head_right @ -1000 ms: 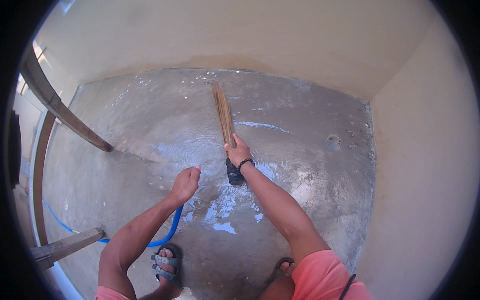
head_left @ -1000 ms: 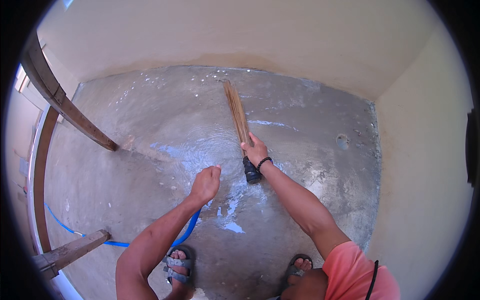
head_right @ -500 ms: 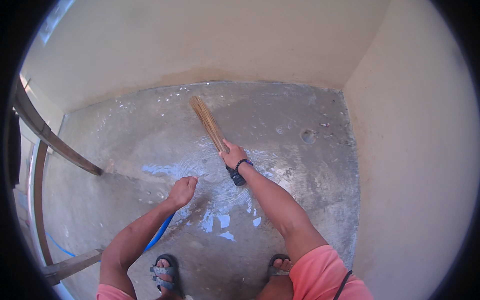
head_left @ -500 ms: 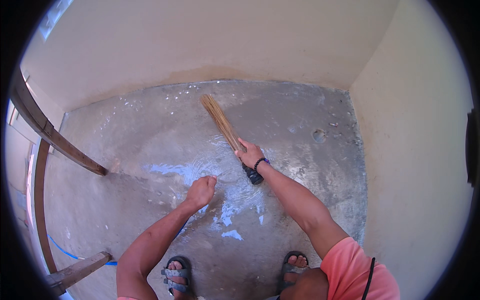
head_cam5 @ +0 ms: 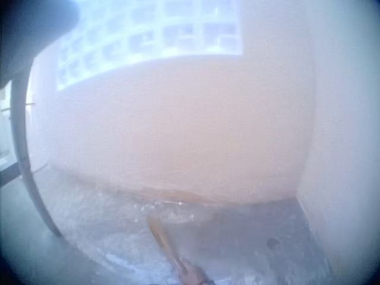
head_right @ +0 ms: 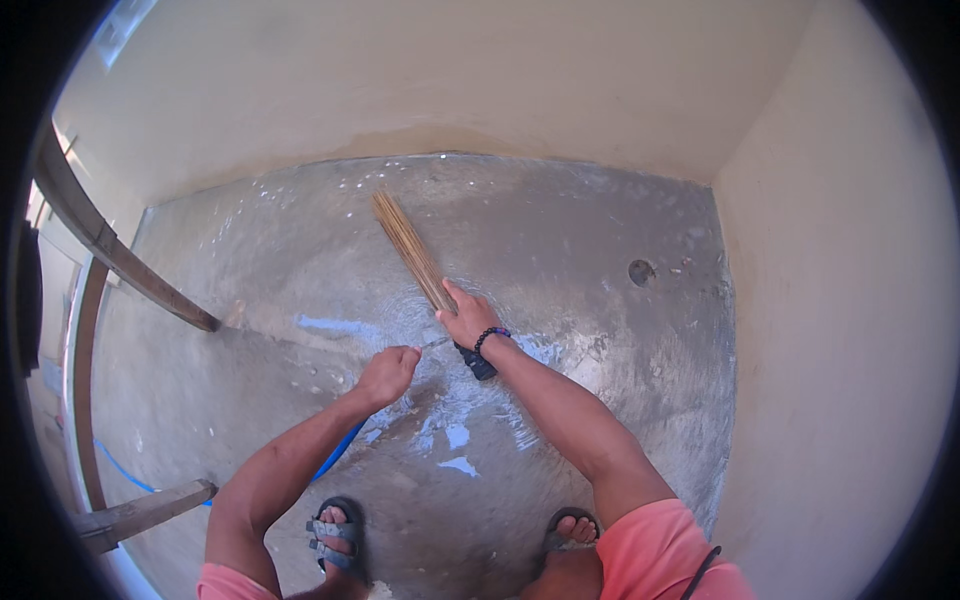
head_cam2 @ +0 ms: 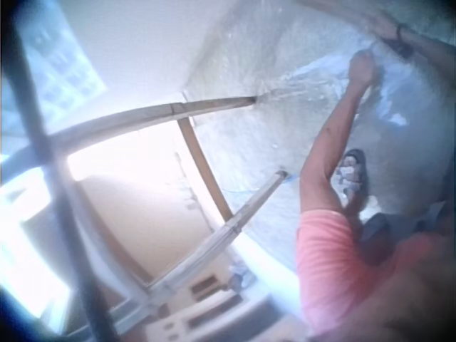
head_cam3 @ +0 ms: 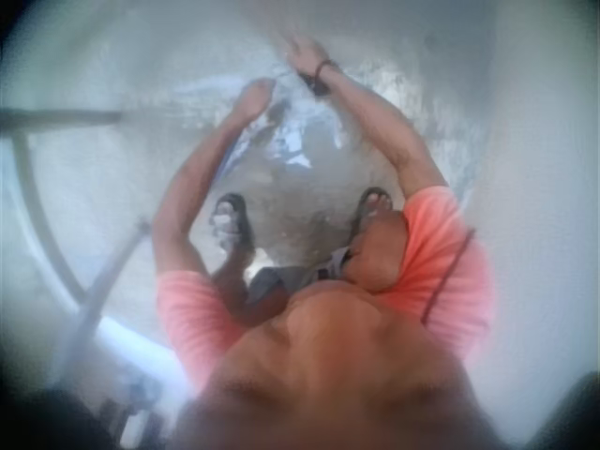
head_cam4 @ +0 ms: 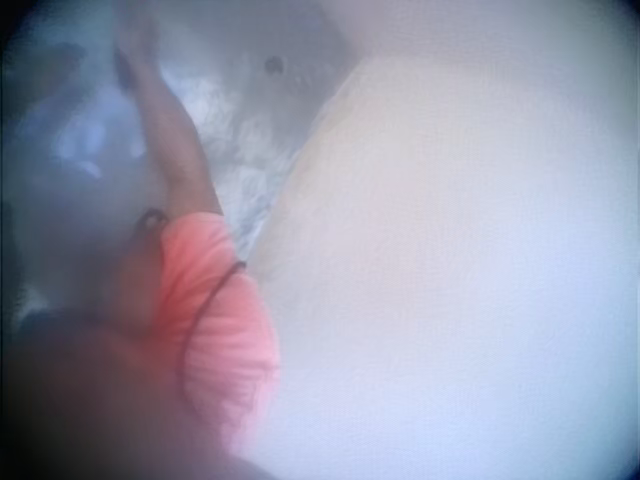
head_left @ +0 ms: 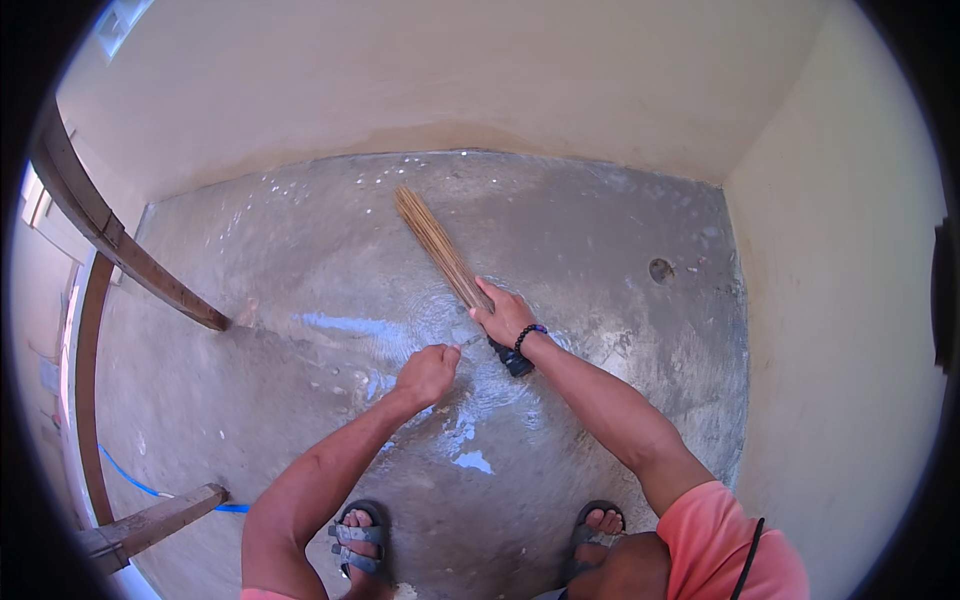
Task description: The person sprays water from a blue hose onto a concrete floor and scrubs the surface with a traditional broom. They repeatedly wet and sweep the same area, moving water toward a drain. The person briefly looks up to show another person sitting nearby before resuming the cleaning.
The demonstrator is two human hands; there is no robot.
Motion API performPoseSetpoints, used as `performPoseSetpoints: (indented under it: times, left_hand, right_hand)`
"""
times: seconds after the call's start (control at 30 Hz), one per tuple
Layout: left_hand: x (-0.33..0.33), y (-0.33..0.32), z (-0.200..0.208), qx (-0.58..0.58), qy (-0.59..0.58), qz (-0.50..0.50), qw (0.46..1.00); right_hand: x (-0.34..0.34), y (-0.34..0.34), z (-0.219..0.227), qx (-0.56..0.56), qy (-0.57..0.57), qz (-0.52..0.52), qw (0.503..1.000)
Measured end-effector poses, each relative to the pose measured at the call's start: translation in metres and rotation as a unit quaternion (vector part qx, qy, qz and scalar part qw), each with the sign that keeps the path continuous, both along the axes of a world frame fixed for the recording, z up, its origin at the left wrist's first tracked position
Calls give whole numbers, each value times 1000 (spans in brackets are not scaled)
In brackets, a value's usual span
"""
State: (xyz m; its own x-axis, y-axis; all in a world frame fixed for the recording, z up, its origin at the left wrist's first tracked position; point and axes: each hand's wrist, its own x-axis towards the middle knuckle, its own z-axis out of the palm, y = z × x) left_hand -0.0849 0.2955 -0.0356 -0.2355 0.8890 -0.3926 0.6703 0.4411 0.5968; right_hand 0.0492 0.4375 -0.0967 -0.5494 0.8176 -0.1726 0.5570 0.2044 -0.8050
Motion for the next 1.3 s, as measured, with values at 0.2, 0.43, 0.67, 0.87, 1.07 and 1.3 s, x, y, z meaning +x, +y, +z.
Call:
performPoseSetpoints:
  times: [0.2,0.43,0.67,0.87,1.07,1.3]
  left_hand:
    - [4,-7,8,-56,-17,-19,998]
    - [13,0,10,-86,-33,-33,995]
    - [23,11,-3,-104,-4,-84,991]
    - [27,8,-11,-68,-33,-88,993]
    - [29,7,-22,-96,-37,-89,991]
    - [38,4,-11,-131,-31,-146,980]
  right_hand:
    - [123,-8,-28,24,-90,-151,984]
    - [154,-68,9,14,2,-216,976]
    - [204,-65,-12,33,-111,30,993]
    - [254,-38,-5,84,-62,-219,970]
    - [205,-83,21,43,15,-110,993]
    - [249,-36,2,35,-120,-88,988]
